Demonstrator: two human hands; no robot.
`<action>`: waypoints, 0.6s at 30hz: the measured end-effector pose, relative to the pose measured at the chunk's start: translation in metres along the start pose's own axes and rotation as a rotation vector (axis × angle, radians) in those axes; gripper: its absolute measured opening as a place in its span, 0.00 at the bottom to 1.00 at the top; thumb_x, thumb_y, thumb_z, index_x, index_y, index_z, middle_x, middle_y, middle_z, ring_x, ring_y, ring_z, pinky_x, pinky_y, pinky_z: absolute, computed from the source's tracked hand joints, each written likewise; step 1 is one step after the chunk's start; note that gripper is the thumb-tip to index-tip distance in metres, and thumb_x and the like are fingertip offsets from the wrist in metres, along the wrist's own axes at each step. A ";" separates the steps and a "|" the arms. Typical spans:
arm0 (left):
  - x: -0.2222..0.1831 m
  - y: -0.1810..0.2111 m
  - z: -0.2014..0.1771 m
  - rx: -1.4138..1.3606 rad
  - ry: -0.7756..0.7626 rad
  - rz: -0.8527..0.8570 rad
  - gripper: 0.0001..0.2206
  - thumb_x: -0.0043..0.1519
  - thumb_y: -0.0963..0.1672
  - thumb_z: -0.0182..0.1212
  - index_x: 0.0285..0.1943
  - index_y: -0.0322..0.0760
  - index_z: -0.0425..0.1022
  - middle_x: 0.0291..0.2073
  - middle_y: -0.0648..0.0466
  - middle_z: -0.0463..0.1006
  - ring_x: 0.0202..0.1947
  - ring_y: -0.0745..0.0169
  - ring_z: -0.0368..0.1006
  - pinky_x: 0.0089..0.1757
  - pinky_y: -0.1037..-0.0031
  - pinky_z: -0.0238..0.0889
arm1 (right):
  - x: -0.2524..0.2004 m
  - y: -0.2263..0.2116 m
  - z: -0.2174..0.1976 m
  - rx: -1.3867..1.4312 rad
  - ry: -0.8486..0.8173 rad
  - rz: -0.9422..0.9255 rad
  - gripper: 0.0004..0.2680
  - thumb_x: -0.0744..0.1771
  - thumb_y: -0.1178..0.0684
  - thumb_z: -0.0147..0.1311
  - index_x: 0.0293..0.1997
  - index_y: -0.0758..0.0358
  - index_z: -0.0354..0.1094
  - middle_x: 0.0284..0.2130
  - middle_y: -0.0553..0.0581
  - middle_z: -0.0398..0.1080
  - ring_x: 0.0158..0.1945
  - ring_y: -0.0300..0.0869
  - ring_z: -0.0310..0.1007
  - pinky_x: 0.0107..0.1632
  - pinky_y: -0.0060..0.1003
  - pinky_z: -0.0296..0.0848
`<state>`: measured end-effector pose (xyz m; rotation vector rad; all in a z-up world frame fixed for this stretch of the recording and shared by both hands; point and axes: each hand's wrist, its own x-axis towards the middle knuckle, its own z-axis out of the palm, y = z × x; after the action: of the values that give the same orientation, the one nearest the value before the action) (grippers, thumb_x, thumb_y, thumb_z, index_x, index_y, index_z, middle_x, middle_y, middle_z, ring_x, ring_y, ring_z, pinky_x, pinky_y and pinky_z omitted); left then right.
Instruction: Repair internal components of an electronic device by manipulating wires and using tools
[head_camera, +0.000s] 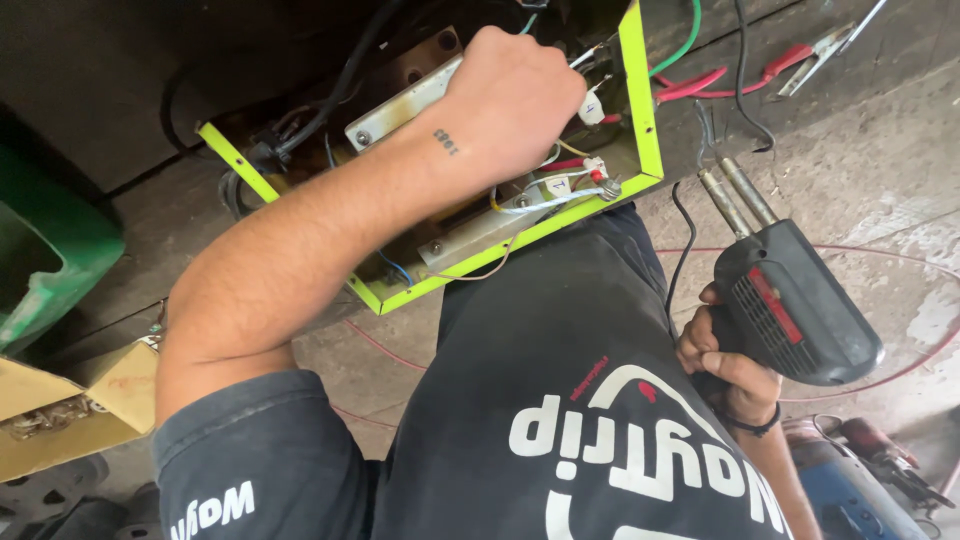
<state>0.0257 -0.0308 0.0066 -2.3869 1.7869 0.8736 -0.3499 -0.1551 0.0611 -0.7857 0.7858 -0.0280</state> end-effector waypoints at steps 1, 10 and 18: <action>0.002 0.002 0.001 0.004 -0.029 -0.007 0.11 0.55 0.38 0.61 0.33 0.54 0.82 0.34 0.58 0.83 0.37 0.47 0.82 0.29 0.61 0.67 | 0.000 0.000 -0.001 0.011 -0.018 0.003 0.23 0.59 0.60 0.55 0.60 0.67 0.55 0.27 0.52 0.54 0.26 0.39 0.57 0.28 0.32 0.61; 0.004 0.006 0.009 -0.026 -0.034 -0.048 0.11 0.56 0.37 0.61 0.35 0.53 0.80 0.33 0.58 0.82 0.36 0.52 0.80 0.29 0.63 0.66 | 0.004 -0.003 -0.002 -0.009 -0.020 0.016 0.23 0.59 0.59 0.55 0.59 0.67 0.54 0.27 0.52 0.54 0.25 0.40 0.56 0.27 0.33 0.60; -0.011 0.001 0.015 -0.160 0.032 -0.051 0.09 0.53 0.37 0.55 0.33 0.44 0.79 0.32 0.51 0.83 0.33 0.37 0.81 0.29 0.53 0.70 | 0.002 -0.003 -0.004 0.023 -0.011 0.001 0.24 0.58 0.59 0.56 0.59 0.66 0.54 0.27 0.51 0.55 0.25 0.39 0.56 0.27 0.33 0.60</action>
<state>0.0168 -0.0162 -0.0014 -2.5436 1.7204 1.0138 -0.3503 -0.1605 0.0605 -0.7629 0.7745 -0.0325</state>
